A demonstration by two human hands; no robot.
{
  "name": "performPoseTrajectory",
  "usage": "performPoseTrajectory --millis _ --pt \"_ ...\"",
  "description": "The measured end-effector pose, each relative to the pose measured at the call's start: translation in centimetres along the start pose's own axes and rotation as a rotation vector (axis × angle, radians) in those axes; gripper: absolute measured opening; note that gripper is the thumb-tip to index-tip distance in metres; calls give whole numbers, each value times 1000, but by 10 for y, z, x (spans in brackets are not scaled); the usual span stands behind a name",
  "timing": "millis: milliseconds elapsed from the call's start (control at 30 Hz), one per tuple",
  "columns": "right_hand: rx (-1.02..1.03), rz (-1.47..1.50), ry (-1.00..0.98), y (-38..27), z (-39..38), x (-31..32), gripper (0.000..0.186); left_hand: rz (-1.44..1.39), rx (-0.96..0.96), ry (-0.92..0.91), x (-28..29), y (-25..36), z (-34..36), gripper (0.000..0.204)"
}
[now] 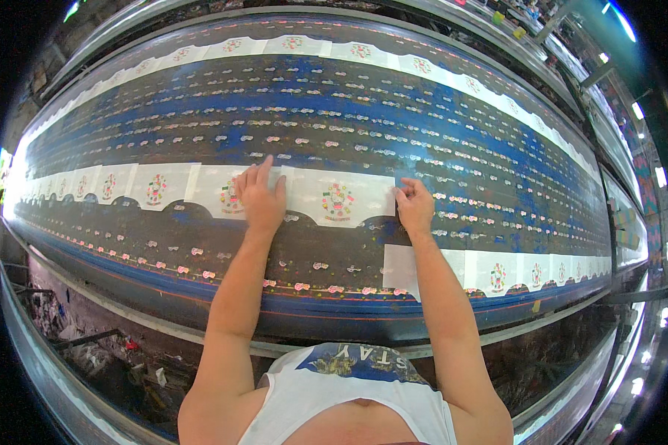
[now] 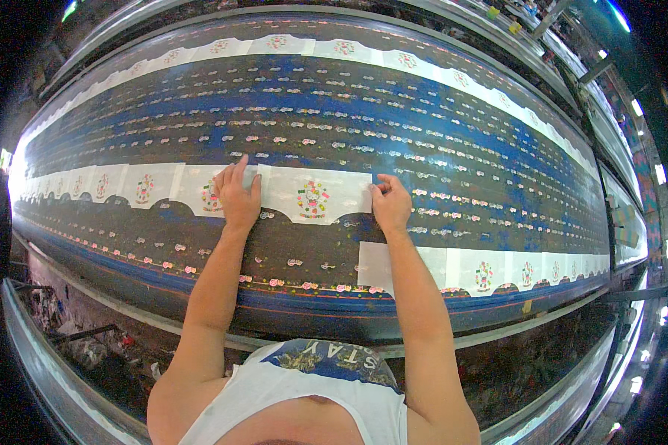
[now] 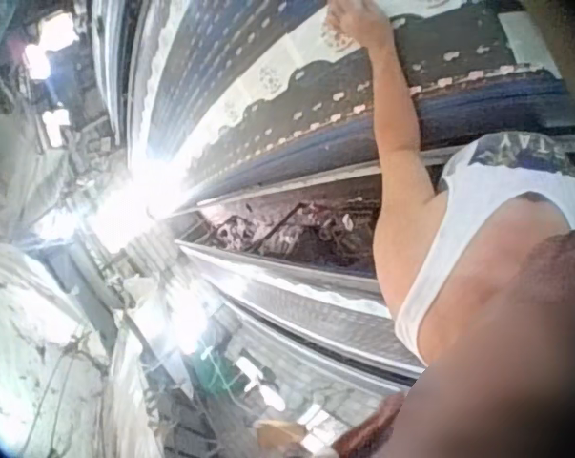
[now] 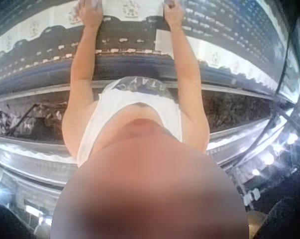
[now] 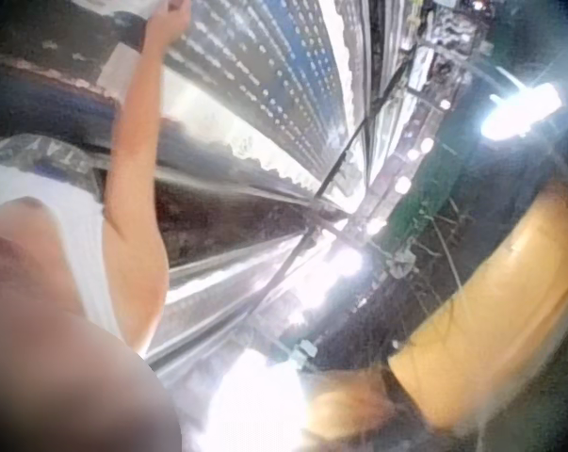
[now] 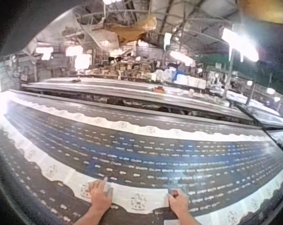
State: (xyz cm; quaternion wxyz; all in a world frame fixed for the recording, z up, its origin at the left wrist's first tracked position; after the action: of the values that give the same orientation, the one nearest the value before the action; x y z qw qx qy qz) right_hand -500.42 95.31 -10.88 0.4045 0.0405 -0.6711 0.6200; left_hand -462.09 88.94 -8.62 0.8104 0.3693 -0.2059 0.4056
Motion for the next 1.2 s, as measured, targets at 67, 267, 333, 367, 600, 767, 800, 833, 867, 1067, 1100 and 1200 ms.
performPoseTrajectory --millis 67,267,333,367,600,767,800,833,867,1067,1100,1200 --pt "-68 211 -49 1 2 0 29 4 23 -4 2 -2 3 61" --pt "-21 118 -208 21 -8 71 14 -61 35 -73 0 3 6 68" --pt "105 -203 -209 15 -13 104 12 -58 6 -20 6 -2 6 67" --pt "147 -362 -213 17 -22 120 10 -55 -10 -7 9 0 3 66" --pt "303 -787 -333 49 -55 211 10 -103 -209 -68 13 87 -37 52" --pt "503 -758 -441 64 -63 219 11 -337 -267 -326 -18 180 -77 44" --pt "538 -720 -460 65 -66 220 13 -379 -253 -403 -23 197 -84 43" --pt "577 -679 -480 61 -71 220 14 -378 -298 -420 -23 216 -89 44" --pt "614 -639 -504 57 -77 224 16 -378 -339 -440 -22 236 -95 45" --pt "417 -11 -743 47 -97 264 16 -256 -350 -510 -22 285 -113 44" --pt "388 60 -766 52 -93 268 16 -237 -282 -561 -27 281 -113 39" --pt "393 37 -701 69 -80 279 20 -264 -18 -618 -26 266 -113 26"
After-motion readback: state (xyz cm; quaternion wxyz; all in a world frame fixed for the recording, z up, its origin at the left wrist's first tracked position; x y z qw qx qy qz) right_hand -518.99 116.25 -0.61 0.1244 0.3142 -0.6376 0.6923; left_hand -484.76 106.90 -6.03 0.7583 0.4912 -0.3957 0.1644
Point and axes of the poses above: each hand's wrist, its own z-axis towards the middle knuckle, its own x-axis out of the back of the hand, y = z × x, the point moved 4 cm from there along z, towards the middle knuckle, and after that the axes turned 4 degrees about -x, right-handed, at the moved point
